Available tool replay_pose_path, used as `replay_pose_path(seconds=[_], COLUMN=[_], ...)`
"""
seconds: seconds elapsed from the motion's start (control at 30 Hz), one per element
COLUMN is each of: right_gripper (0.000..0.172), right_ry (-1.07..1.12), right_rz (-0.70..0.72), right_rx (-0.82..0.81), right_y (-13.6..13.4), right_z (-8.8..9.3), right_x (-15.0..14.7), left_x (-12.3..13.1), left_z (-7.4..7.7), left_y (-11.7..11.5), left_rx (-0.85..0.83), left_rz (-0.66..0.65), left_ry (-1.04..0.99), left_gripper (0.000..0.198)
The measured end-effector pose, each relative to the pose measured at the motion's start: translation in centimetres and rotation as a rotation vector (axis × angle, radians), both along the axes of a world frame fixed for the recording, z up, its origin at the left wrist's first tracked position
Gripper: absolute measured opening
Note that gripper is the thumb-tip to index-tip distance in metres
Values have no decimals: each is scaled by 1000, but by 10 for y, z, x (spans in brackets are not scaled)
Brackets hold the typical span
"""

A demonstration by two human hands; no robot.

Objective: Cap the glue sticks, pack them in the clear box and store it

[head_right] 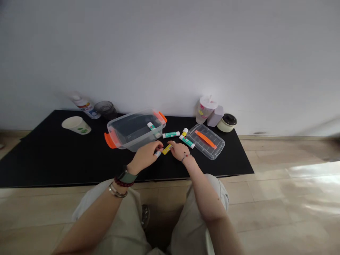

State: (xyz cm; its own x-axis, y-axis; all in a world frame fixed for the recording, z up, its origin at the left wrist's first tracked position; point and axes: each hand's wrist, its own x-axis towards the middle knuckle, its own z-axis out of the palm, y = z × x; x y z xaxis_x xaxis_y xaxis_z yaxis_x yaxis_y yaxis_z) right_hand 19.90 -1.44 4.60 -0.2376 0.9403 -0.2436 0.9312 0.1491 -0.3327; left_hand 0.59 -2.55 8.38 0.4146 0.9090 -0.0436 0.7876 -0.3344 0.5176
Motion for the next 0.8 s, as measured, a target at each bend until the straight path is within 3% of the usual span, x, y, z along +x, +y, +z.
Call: replay_pose_path(seconds=[0.13,0.3,0.43,0.63,0.73,0.8], right_gripper=[45,42,38,39,38,34], right_ry=[6,5,55,433,626,724], right_rz=[61,23,3,248,353,277], right_rx=[-121,-211,-124,9,-76,-86], right_y=[-1,2,-2,-16,-13,-2], right_z=[-11,-17,-8,11,11,8], right_x=[-9,-9,-4,0,11,27], left_x=[-5,-7,0,16,18,18], left_z=[-30,-39,-49,-57,-53,-49], left_y=[5,18,23,27,24,23], left_rx=[-154,-191,-267,-838,-865,-824], left_rz=[-30,43,113,261,295,329], left_ry=[139,54,-169,-757,-951,-987], left_gripper=[18,22,26,49,49,49])
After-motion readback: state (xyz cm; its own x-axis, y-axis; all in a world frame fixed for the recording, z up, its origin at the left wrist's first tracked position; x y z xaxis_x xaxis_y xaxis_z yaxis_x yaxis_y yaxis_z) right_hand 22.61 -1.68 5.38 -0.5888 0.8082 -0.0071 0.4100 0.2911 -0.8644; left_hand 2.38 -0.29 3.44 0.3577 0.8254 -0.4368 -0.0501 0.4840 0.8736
